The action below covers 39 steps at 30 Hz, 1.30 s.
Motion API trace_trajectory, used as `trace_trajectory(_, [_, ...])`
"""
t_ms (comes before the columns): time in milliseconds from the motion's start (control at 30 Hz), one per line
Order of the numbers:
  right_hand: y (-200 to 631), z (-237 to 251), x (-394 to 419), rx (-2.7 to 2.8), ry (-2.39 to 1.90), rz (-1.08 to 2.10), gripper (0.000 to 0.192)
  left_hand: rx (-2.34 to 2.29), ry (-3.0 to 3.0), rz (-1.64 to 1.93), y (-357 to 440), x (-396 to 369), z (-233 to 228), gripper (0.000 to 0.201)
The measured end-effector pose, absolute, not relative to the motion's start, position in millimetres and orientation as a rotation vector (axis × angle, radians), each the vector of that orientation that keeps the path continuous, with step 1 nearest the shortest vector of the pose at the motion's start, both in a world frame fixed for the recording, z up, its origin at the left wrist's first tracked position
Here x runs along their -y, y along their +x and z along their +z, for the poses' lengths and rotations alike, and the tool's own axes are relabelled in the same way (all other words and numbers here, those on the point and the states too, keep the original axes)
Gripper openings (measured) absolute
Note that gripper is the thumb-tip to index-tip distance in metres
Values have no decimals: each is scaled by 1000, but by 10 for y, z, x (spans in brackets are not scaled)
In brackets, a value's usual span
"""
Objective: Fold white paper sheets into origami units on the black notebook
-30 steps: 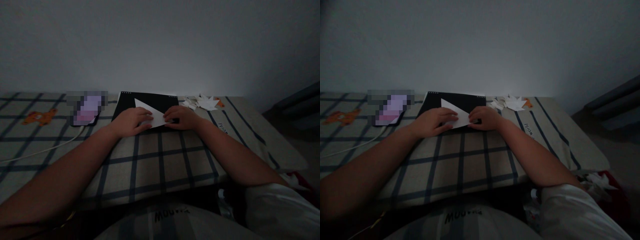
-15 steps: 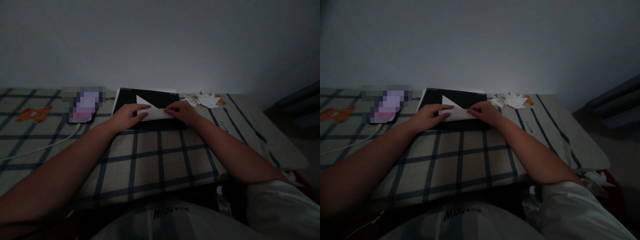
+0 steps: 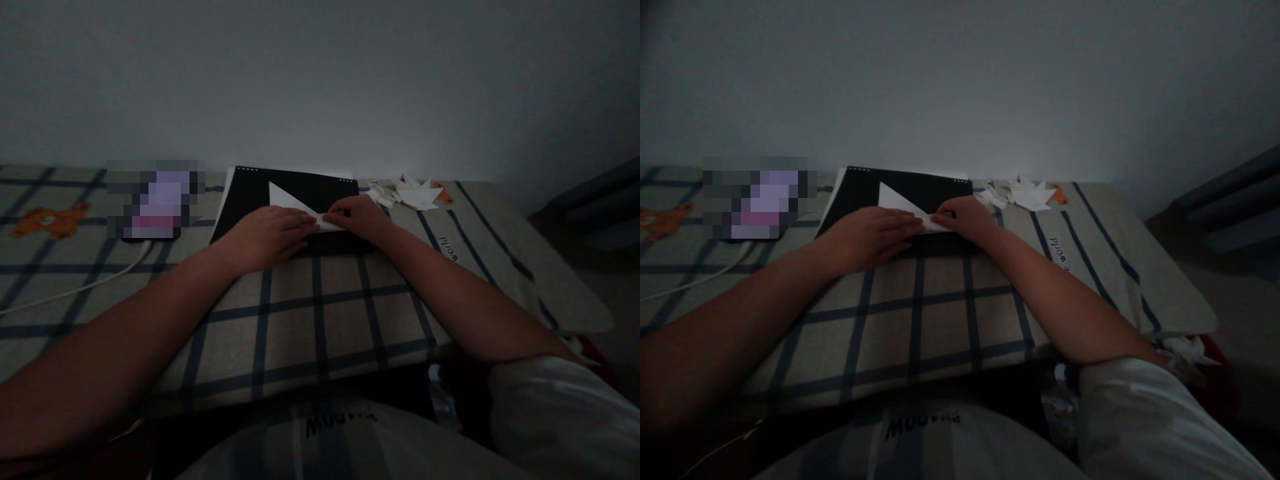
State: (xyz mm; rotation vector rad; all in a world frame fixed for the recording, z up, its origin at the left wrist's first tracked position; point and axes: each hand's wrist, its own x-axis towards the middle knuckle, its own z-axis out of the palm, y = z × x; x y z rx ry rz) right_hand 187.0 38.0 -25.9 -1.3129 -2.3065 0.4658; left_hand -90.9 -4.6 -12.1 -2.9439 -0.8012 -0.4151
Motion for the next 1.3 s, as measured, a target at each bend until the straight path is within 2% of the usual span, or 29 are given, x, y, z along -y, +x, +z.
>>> trace_trajectory(200, [1909, -238, -383, 2246, -1233, 528, 24, 920, -2965, -175, -850, 106, -118, 56])
trace_trajectory(600, [1978, -78, -297, 2190, -1189, 958, 19, 821, -2916, -344, -907, 64, -103, 50])
trace_trajectory(767, [1980, -23, -224, 2194, -1176, 1172, 28, 754, -2967, -399, -941, 27, -153, 49])
trace_trajectory(1000, [1982, -22, -178, 2225, -1130, 1211, 40, 826, -3008, -466, -941, 19, -183, 47])
trace_trajectory(1200, [1925, 19, -90, 2287, -913, 1405, 30, 826, -2970, -602, -953, -17, -133, 40])
trace_trajectory(1300, [1903, 19, -74, 2329, -871, 1330, 25, 885, -2929, -559, -954, -10, -137, 43])
